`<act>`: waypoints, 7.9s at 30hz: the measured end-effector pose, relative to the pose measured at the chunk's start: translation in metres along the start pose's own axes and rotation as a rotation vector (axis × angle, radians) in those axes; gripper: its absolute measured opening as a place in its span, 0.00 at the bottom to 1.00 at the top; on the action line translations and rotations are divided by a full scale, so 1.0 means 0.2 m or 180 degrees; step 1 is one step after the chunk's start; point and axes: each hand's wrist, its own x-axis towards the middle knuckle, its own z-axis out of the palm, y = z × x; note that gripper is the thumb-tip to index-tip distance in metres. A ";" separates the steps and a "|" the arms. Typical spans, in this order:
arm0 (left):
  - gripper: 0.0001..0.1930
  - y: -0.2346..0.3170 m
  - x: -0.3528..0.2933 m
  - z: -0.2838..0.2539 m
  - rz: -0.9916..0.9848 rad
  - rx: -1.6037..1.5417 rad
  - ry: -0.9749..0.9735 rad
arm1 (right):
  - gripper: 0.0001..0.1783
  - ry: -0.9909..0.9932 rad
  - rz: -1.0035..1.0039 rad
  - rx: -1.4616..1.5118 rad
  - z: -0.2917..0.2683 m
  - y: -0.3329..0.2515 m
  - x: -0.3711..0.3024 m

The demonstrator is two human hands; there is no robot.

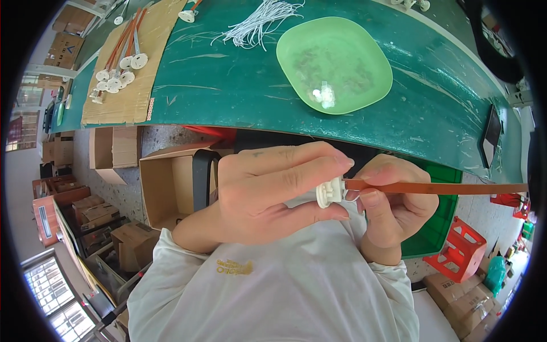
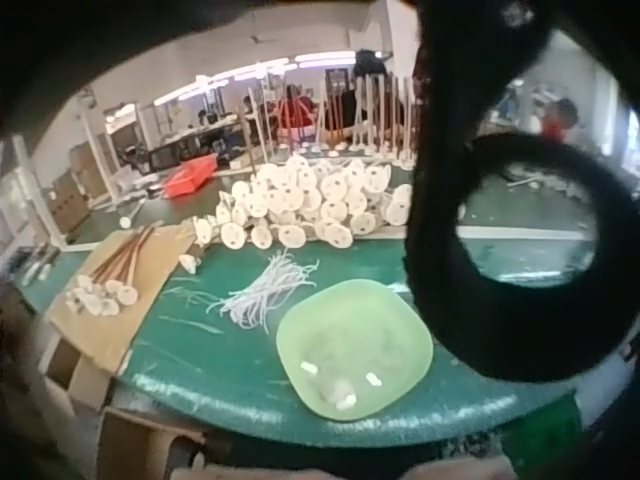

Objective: Assembling LED light strips onto white plastic bases and managing wiring at a workstation.

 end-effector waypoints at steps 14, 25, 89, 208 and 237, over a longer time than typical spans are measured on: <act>0.28 -0.02 -0.05 -0.01 -0.1119 -0.1521 -0.0134 | 0.07 -0.0499 0.0002 0.0243 -0.03 0.04 0.12; 0.30 -0.10 -0.10 -0.06 -0.2425 -0.4989 -0.0257 | 0.01 -0.0026 0.1197 0.0747 0.17 0.00 0.23; 0.33 -0.10 -0.10 0.04 -0.1456 -0.4435 -0.0264 | 0.18 -0.0989 -0.1760 -0.1558 0.00 -0.04 0.06; 0.23 -0.08 -0.01 0.09 -0.1947 -0.4231 -0.0206 | 0.07 0.0166 0.1177 0.1078 -0.03 -0.04 0.18; 0.26 -0.06 -0.03 0.11 -0.1724 -0.4756 0.0301 | 0.16 -0.0271 -0.2180 -0.1898 0.00 -0.04 0.17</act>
